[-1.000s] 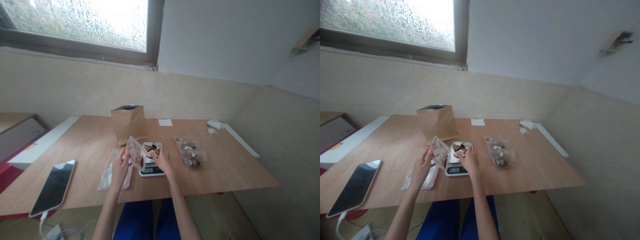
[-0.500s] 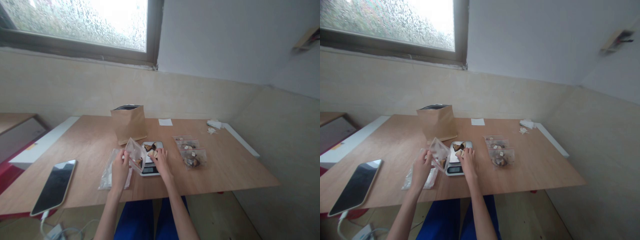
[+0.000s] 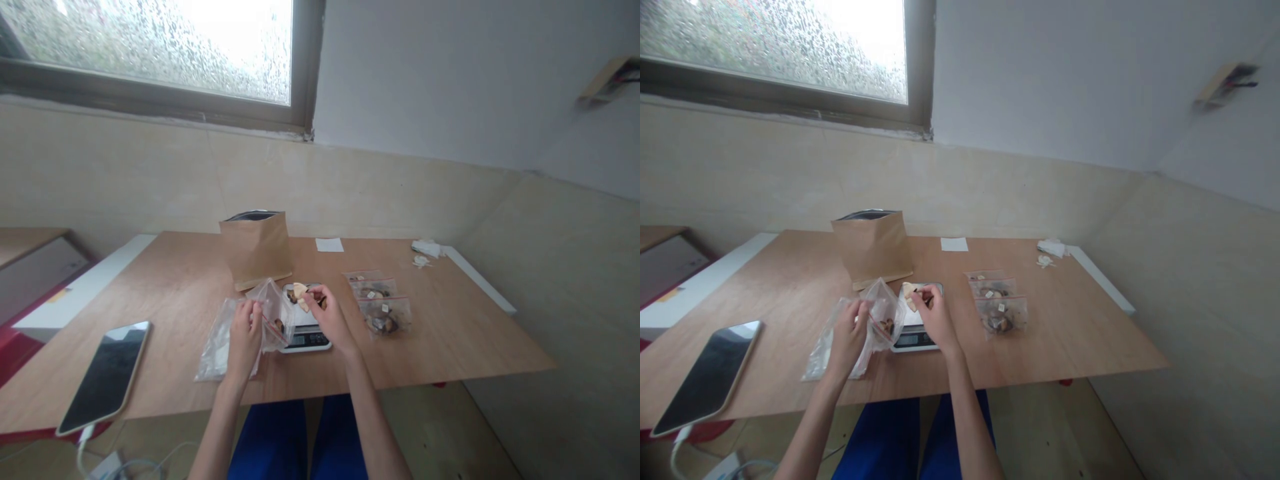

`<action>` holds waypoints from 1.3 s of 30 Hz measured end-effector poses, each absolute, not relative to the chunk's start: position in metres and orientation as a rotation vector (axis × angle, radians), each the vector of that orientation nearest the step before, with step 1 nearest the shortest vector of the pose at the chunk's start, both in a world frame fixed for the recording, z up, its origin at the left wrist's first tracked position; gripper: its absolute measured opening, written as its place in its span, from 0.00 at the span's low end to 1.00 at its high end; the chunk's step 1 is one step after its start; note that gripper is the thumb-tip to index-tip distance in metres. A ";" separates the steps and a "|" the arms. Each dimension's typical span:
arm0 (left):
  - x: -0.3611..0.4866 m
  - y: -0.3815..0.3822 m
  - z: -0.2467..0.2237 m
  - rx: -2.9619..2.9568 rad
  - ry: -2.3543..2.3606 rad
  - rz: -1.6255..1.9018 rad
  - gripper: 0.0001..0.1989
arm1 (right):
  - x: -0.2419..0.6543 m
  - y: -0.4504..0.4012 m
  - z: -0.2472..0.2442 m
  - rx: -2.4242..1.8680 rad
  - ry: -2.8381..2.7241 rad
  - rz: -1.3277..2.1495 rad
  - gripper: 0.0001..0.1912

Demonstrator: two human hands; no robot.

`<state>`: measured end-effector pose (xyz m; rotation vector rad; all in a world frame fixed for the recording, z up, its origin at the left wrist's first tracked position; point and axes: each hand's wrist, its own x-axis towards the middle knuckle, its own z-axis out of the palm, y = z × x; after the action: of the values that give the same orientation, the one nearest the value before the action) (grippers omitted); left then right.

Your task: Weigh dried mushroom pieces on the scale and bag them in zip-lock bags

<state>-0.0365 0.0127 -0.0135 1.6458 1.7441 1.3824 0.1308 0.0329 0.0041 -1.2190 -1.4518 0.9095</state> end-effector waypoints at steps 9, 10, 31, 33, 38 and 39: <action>-0.030 0.007 -0.014 1.416 1.679 1.381 0.20 | 0.105 0.030 0.028 -1.318 -1.727 0.914 0.05; -0.030 0.007 -0.015 1.378 1.676 1.382 0.20 | 0.103 0.031 0.027 -1.312 -1.724 0.927 0.05; -0.049 0.011 -0.031 0.740 1.427 1.383 0.20 | 0.112 0.074 -0.032 -1.556 -2.025 0.362 0.11; -0.048 0.011 -0.031 0.733 1.420 1.383 0.20 | 0.111 0.074 -0.039 -1.604 -2.164 0.250 0.12; -0.046 0.010 -0.030 0.736 1.407 1.365 0.22 | 0.105 0.071 -0.039 -1.596 -2.243 0.113 0.07; -0.045 0.010 -0.030 0.741 1.409 1.367 0.22 | 0.105 0.071 -0.037 -1.582 -2.226 0.126 0.06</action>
<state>-0.0454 0.0104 -0.0298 0.7410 1.4090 1.3668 0.1048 0.0712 -0.0366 -1.5822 -2.2263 0.1264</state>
